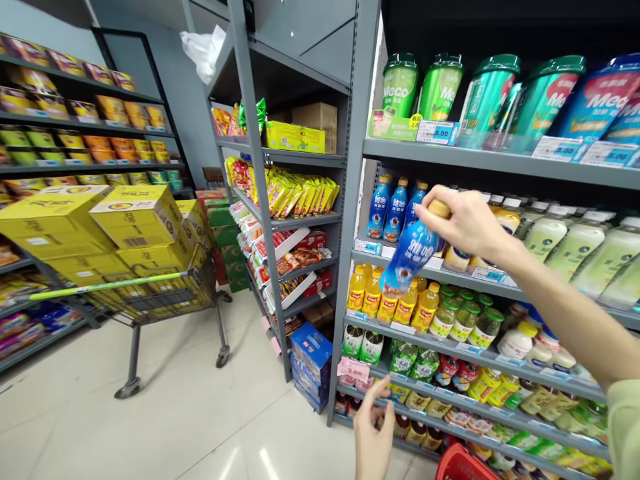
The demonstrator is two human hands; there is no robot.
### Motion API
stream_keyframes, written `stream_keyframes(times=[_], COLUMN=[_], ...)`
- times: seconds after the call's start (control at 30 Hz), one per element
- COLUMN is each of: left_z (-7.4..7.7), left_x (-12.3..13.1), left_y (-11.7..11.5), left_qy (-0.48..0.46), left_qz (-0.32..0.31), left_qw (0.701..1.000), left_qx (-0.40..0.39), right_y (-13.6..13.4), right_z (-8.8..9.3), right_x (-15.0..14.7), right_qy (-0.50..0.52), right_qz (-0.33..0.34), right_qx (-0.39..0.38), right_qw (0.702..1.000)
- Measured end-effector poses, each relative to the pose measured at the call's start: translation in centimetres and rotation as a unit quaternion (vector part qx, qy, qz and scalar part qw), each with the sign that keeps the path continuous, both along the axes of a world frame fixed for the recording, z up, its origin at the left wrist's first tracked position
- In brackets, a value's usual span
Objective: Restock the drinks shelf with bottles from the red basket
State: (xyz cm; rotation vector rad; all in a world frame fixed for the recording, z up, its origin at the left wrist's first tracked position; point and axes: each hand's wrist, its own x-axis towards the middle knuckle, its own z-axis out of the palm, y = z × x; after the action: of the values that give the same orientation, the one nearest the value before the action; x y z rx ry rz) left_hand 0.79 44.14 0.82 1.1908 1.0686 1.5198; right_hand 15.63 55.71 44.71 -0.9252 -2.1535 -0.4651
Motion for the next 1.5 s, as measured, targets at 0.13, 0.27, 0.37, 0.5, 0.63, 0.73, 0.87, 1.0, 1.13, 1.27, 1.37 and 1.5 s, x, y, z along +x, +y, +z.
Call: stream_keyframes(times=[0.13,0.27,0.37,0.5,0.63,0.73,0.87,1.0,1.13,1.27,1.37,1.5], left_z=[-3.5,-4.1,-4.5,-5.8,-6.5,-6.8,-7.0,-7.2,-7.3,-7.4,-7.6,-8.3], left_x=[0.4,-0.4,-0.4,0.5,1.0,1.0,1.1,1.3,1.3,1.4,1.5,1.7], left_y=[-1.0,-0.6,-0.1,0.1,0.6,0.9,1.2,1.3,1.4,1.4,1.4,1.3], left_qy=[0.044,0.082,0.08,0.032,0.032,0.033,0.032,0.043,0.057,0.058,0.062,0.085], left_qz=[-0.098,-0.105,-0.078,-0.033,-0.029,-0.029,-0.034,-0.041,-0.048,-0.052,-0.051,-0.049], left_qw=[0.994,0.991,0.993,0.999,0.999,0.999,0.999,0.997,0.997,0.996,0.996,0.995], left_qx=[-0.008,0.015,0.023,0.026,0.024,0.026,0.028,0.039,0.036,0.035,0.031,0.022], right_y=[3.4,7.6,10.4,12.7,14.0,14.6,15.1,15.3,15.6,15.9,15.8,15.2], right_z=[3.0,3.6,3.5,3.8,4.2,4.4,4.7,5.1,5.4,5.6,5.6,5.2], right_x=[0.6,1.2,2.0,2.7,2.7,2.7,3.0,3.4,3.6,3.7,3.7,3.5], right_qy=[-0.007,-0.063,-0.114,-0.148,-0.2,-0.233,-0.233,-0.229,-0.225,-0.232,-0.227,-0.227], right_qz=[-0.042,-0.071,-0.092,-0.147,-0.243,-0.275,-0.281,-0.284,-0.263,-0.251,-0.255,-0.289], right_qx=[0.083,0.092,0.069,0.02,-0.035,-0.068,-0.13,-0.177,-0.191,-0.198,-0.2,-0.173], right_qw=[0.996,0.991,0.987,0.978,0.949,0.93,0.922,0.914,0.918,0.919,0.918,0.914])
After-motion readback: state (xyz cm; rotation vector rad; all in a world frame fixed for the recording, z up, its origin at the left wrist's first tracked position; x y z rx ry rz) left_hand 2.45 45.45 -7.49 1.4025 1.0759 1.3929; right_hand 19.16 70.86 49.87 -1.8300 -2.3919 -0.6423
